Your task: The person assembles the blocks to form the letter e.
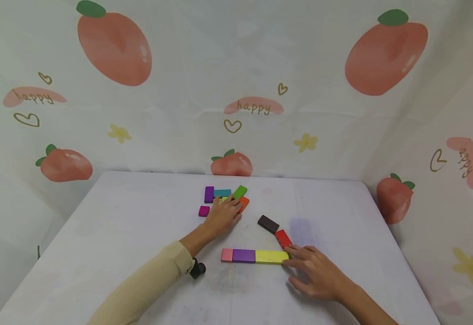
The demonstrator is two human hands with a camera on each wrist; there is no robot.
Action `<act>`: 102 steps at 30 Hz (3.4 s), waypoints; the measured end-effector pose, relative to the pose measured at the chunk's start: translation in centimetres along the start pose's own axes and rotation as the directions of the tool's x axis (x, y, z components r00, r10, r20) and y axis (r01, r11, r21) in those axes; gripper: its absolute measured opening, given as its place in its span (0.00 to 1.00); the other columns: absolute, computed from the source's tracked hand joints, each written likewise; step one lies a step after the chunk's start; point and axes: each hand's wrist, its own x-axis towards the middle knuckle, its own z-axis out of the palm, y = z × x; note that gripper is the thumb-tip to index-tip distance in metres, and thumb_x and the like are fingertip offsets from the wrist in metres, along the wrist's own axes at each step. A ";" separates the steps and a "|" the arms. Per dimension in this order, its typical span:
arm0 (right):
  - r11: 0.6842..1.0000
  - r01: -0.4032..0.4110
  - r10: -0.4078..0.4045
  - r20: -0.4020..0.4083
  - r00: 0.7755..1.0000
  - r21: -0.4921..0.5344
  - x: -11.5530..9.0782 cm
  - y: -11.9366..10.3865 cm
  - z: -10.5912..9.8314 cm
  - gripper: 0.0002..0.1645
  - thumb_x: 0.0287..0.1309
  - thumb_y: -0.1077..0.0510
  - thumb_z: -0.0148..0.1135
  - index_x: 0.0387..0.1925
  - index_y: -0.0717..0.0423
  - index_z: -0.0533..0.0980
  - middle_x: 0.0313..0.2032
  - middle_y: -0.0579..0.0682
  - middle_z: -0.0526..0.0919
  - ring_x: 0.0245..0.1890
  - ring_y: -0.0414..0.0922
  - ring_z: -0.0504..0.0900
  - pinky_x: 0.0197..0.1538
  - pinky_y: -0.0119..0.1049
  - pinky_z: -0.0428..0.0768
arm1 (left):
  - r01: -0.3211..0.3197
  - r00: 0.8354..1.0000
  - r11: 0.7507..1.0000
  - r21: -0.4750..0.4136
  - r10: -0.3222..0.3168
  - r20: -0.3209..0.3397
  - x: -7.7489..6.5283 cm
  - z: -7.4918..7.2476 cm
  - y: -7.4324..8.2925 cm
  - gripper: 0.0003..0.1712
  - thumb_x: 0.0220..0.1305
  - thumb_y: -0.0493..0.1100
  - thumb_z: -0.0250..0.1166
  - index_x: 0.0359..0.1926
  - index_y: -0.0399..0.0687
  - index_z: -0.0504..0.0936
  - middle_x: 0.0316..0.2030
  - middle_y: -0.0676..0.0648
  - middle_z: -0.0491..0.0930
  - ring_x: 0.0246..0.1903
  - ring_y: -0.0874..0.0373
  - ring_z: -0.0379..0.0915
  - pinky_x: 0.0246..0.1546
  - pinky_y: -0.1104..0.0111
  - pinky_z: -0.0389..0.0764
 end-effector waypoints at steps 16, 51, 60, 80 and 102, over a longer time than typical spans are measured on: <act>1.000 0.002 -0.002 0.003 1.000 -0.010 0.1 0.1 -0.1 0.20 0.46 0.48 0.76 0.44 0.39 0.85 0.56 0.48 0.82 0.56 0.48 0.79 0.50 0.53 0.80 | -0.124 0.990 0.982 -0.140 0.113 -0.081 -0.4 0.1 -0.5 0.15 0.71 0.43 0.62 0.54 0.56 0.86 0.57 0.49 0.82 0.66 0.51 0.67 0.65 0.39 0.63; 1.000 -0.021 0.021 -0.004 1.000 -0.004 0.1 -0.2 -0.2 0.19 0.45 0.49 0.76 0.44 0.38 0.85 0.56 0.48 0.81 0.56 0.47 0.78 0.50 0.53 0.80 | -0.223 0.975 0.947 -0.231 0.217 -0.051 -1.4 0.0 -0.9 0.20 0.71 0.38 0.61 0.60 0.58 0.82 0.59 0.52 0.80 0.71 0.51 0.60 0.68 0.42 0.60; 1.000 -0.020 0.020 -0.002 1.000 -0.002 0.1 -0.2 -0.1 0.20 0.45 0.48 0.76 0.44 0.37 0.85 0.57 0.48 0.81 0.56 0.47 0.78 0.50 0.54 0.80 | -0.243 0.970 0.948 -0.205 0.234 -0.069 -1.3 0.1 -0.7 0.19 0.70 0.38 0.61 0.59 0.57 0.83 0.57 0.52 0.81 0.70 0.51 0.62 0.66 0.45 0.64; 1.000 -0.030 0.030 0.006 1.000 0.007 0.0 -0.1 0.0 0.20 0.46 0.47 0.76 0.44 0.37 0.85 0.57 0.48 0.81 0.57 0.48 0.78 0.51 0.56 0.80 | -0.067 0.995 0.943 -0.327 0.037 -0.096 -1.8 -0.4 -2.9 0.25 0.67 0.48 0.66 0.64 0.48 0.79 0.63 0.47 0.76 0.70 0.47 0.61 0.66 0.44 0.62; 1.000 -0.028 0.028 -0.007 1.000 0.006 -0.1 -0.1 0.0 0.21 0.45 0.48 0.77 0.45 0.37 0.85 0.57 0.47 0.81 0.57 0.47 0.78 0.51 0.55 0.80 | 0.004 1.000 0.941 -0.339 -0.003 0.003 -2.1 0.2 -4.7 0.21 0.73 0.48 0.59 0.63 0.50 0.80 0.66 0.46 0.73 0.73 0.44 0.54 0.66 0.34 0.53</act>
